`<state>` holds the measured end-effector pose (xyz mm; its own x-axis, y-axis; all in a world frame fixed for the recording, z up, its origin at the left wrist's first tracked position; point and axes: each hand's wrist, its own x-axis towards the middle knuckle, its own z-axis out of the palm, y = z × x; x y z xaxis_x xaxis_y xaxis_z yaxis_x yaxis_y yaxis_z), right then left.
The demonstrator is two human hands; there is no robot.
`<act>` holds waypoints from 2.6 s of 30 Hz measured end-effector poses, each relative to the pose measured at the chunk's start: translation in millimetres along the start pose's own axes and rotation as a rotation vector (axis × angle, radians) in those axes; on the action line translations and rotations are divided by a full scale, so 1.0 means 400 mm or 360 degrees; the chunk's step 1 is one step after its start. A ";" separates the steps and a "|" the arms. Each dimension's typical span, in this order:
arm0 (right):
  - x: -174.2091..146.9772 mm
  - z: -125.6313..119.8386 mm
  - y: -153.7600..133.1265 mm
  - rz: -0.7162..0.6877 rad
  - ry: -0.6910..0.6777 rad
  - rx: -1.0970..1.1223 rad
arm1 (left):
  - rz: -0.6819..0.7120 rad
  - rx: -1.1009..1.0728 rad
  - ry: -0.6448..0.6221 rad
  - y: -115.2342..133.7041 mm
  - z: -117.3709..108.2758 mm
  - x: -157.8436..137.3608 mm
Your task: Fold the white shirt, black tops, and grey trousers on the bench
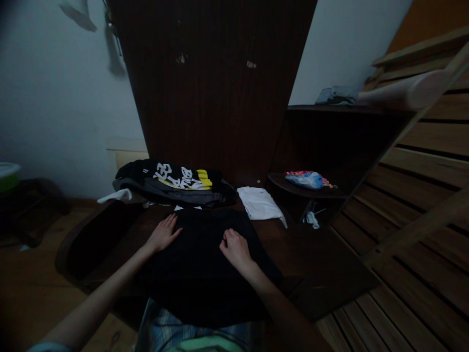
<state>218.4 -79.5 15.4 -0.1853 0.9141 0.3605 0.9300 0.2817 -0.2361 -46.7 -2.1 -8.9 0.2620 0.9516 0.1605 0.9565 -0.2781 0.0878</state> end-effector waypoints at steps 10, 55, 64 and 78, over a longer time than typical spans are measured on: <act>0.027 -0.020 0.044 -0.0057 -0.0277 0.0501 | -0.0011 0.0042 -0.0053 0.007 -0.008 -0.001; 0.121 0.020 -0.066 -0.0563 -0.0199 0.0201 | -0.0011 -0.0046 -0.0026 0.006 -0.002 -0.001; 0.111 0.135 -0.131 -0.1029 -0.0298 0.0583 | -0.0275 -0.0299 0.0347 -0.012 -0.028 -0.023; 0.112 0.136 -0.130 -0.0950 -0.0265 0.0765 | -0.0517 -0.0954 0.0031 -0.056 -0.066 -0.074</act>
<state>144.5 -37.4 -5.3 -0.6914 0.5892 0.4181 0.4257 0.7998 -0.4232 -79.1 -27.6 10.3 -0.0341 0.9981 0.0510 0.7483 -0.0083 0.6633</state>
